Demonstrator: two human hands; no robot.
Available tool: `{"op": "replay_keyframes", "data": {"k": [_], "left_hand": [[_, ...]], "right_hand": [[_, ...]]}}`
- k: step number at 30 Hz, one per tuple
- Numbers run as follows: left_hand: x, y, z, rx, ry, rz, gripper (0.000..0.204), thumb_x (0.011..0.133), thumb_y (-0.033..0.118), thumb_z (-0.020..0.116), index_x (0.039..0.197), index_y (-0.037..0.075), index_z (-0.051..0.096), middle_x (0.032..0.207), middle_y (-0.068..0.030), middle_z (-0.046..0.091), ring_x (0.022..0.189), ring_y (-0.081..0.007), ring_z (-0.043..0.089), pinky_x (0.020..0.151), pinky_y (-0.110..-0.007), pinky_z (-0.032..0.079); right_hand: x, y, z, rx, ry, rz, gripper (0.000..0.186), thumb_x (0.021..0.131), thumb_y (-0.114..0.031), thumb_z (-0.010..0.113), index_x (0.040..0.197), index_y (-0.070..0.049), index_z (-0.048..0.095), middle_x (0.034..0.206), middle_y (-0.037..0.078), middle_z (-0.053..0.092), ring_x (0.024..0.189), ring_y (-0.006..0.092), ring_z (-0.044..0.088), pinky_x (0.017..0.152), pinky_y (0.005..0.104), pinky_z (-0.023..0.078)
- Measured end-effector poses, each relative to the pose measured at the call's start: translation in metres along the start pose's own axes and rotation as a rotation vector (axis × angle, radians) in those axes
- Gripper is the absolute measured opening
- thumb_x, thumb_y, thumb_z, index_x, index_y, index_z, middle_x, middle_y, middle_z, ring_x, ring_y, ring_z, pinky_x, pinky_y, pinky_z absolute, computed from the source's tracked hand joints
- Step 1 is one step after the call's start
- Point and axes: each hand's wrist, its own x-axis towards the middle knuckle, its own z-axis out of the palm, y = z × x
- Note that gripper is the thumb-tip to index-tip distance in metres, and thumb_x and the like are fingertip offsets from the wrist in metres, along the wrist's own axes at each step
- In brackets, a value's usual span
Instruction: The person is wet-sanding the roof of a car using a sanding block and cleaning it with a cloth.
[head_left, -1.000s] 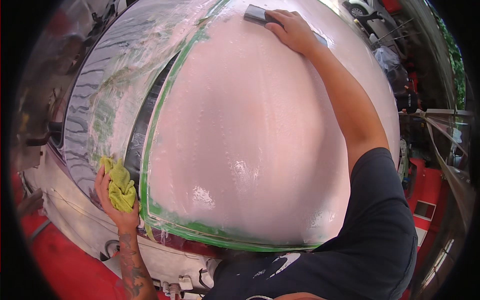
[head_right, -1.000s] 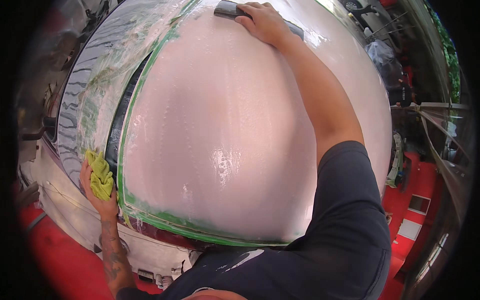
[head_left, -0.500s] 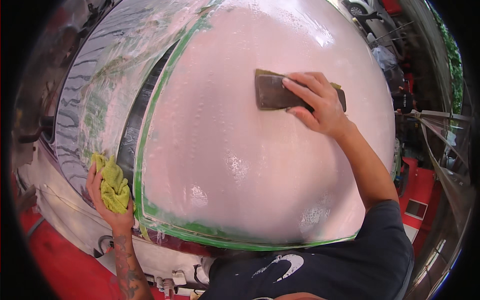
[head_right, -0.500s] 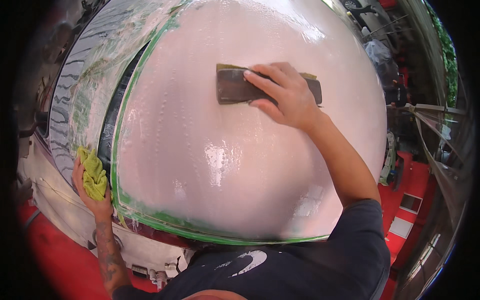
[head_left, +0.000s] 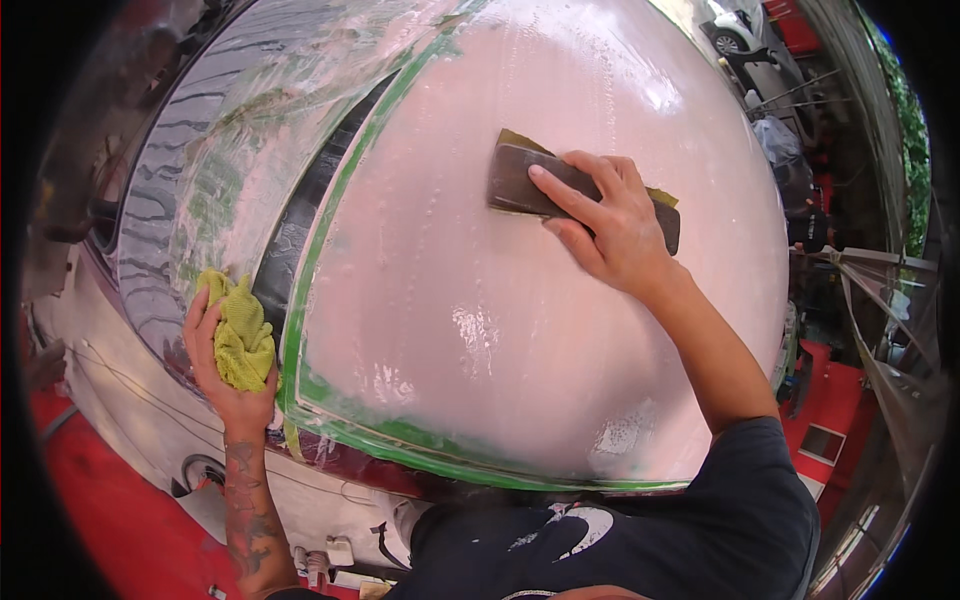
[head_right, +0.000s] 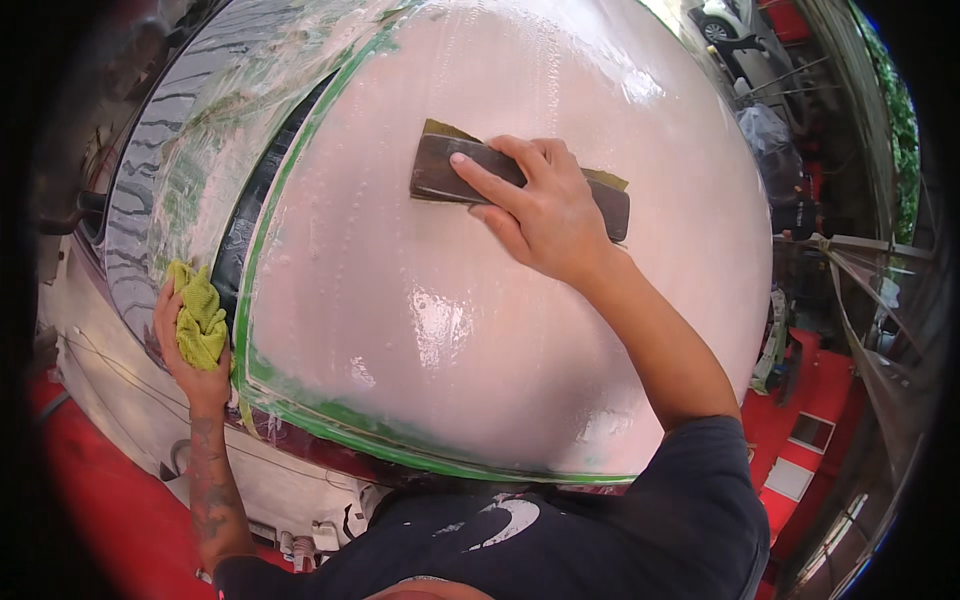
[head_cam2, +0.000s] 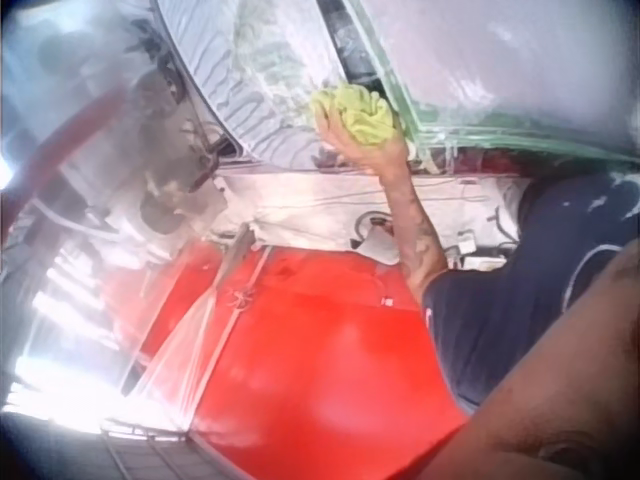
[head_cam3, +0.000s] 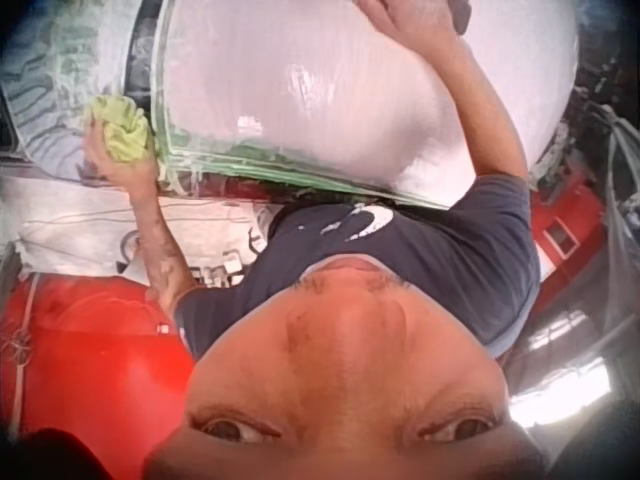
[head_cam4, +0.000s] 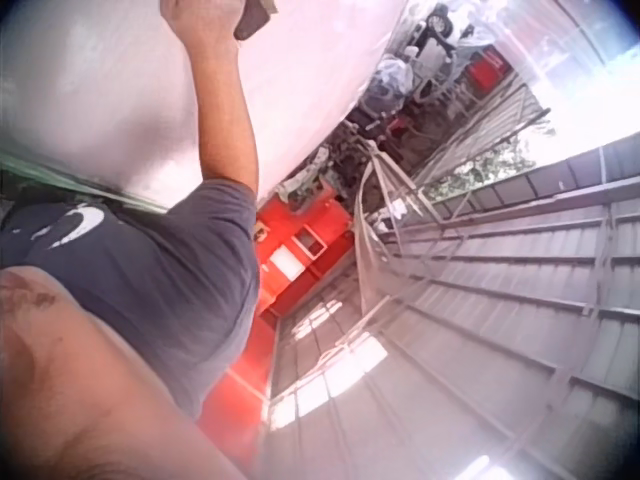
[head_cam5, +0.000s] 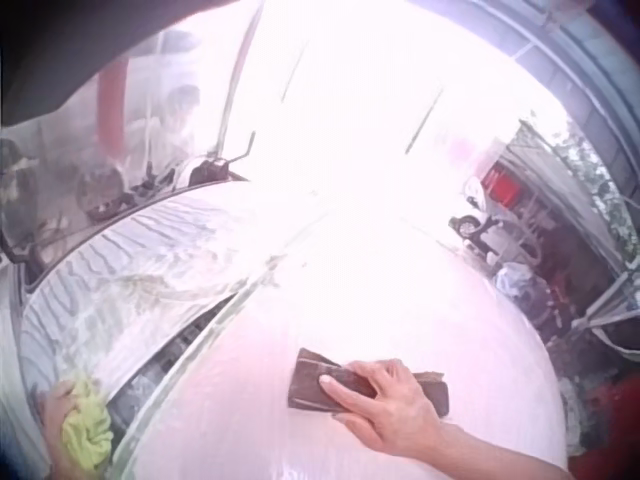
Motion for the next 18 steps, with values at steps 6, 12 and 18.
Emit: {"op": "replay_keyframes", "data": {"k": [6, 12, 18], "left_hand": [[0.002, 0.004, -0.002, -0.002, 0.005, 0.017, 0.065, 0.074, 0.010, 0.076, 0.136, 0.003, 0.055, 0.146, -0.0220, 0.048, 0.134, -0.0384, 0.048, 0.113, -0.047, 0.036], [0.005, 0.003, 0.010, -0.010, 0.012, 0.038, 0.065, 0.073, 0.011, 0.079, 0.133, 0.004, 0.057, 0.143, -0.0211, 0.051, 0.133, -0.0376, 0.050, 0.112, -0.046, 0.038], [0.003, 0.003, 0.002, -0.008, 0.041, 0.013, 0.066, 0.071, -0.002, 0.078, 0.133, 0.004, 0.057, 0.143, -0.0200, 0.052, 0.132, -0.0365, 0.051, 0.111, -0.043, 0.041]], "right_hand": [[0.066, 0.080, 0.016, -0.052, -0.003, -0.063, 0.045, 0.094, -0.032, 0.067, 0.138, -0.025, 0.064, 0.126, 0.009, 0.063, 0.110, 0.0342, 0.058, 0.097, 0.0443, 0.050], [0.131, 0.122, 0.039, -0.123, -0.047, 0.274, 0.045, 0.097, -0.031, 0.053, 0.132, -0.005, 0.064, 0.122, 0.025, 0.067, 0.118, 0.0439, 0.058, 0.106, 0.0498, 0.043], [-0.029, -0.043, -0.005, -0.001, 0.024, 0.191, 0.045, 0.090, -0.028, 0.071, 0.134, -0.019, 0.066, 0.126, 0.016, 0.060, 0.107, 0.0380, 0.054, 0.095, 0.0453, 0.048]]}}
